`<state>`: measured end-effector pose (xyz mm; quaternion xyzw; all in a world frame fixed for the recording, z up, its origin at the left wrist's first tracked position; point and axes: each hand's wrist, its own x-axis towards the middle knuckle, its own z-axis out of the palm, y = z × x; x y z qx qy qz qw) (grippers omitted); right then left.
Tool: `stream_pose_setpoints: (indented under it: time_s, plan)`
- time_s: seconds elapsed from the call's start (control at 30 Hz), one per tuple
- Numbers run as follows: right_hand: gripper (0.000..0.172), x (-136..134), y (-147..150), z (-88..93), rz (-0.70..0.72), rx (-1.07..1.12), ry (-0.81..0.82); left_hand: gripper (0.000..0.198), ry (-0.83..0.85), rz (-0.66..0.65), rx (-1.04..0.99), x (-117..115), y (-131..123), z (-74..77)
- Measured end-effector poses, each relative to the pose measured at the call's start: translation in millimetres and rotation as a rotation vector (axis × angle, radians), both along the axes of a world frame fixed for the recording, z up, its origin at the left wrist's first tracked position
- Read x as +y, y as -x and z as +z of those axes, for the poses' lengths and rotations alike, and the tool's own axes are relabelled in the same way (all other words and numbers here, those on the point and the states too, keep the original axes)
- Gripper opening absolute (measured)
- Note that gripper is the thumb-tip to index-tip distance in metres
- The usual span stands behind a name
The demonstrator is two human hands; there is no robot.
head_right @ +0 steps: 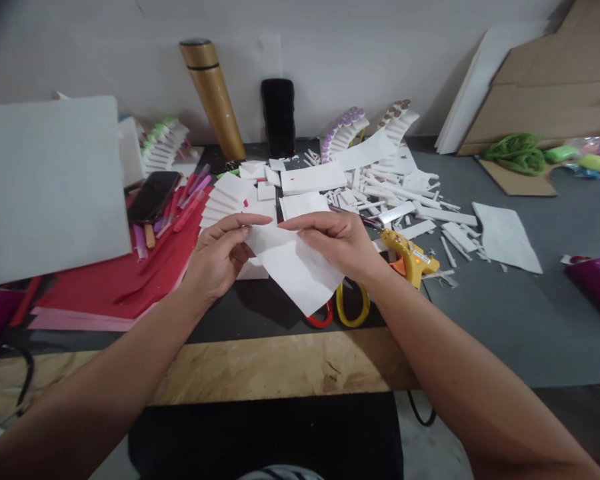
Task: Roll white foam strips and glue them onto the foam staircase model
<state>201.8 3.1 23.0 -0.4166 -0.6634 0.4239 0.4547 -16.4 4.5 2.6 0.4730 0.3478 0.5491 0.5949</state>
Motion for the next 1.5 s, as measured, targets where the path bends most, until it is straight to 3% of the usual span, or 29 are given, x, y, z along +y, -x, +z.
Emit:
stream_pose_setpoints:
  time_s: [0.3,0.43,0.6,0.77,1.13,1.5]
  plan:
    - [0.024,-1.1,-2.2,-0.5,0.040,-0.005,0.002,0.022,-0.060,0.005,0.019,-2.4,2.4,-0.2]
    - [0.023,-2.3,-0.8,2.7,0.036,0.032,0.039,0.023,-0.096,0.088,0.138,-2.6,2.3,-3.3]
    - [0.045,-2.7,4.1,8.6,0.070,0.061,0.197,0.033,-0.155,0.138,0.283,-3.5,2.2,-2.5]
    - [0.038,-1.5,7.8,7.2,0.074,0.063,0.249,0.038,-0.153,0.119,0.374,-5.4,2.6,0.7]
    - [0.029,-1.1,4.0,6.4,0.064,0.047,0.172,0.026,-0.113,0.052,0.146,-2.3,0.8,-3.9]
    - [0.019,2.0,-2.1,2.0,0.050,0.167,0.181,0.015,-0.093,0.000,-0.009,-6.3,1.8,2.3]
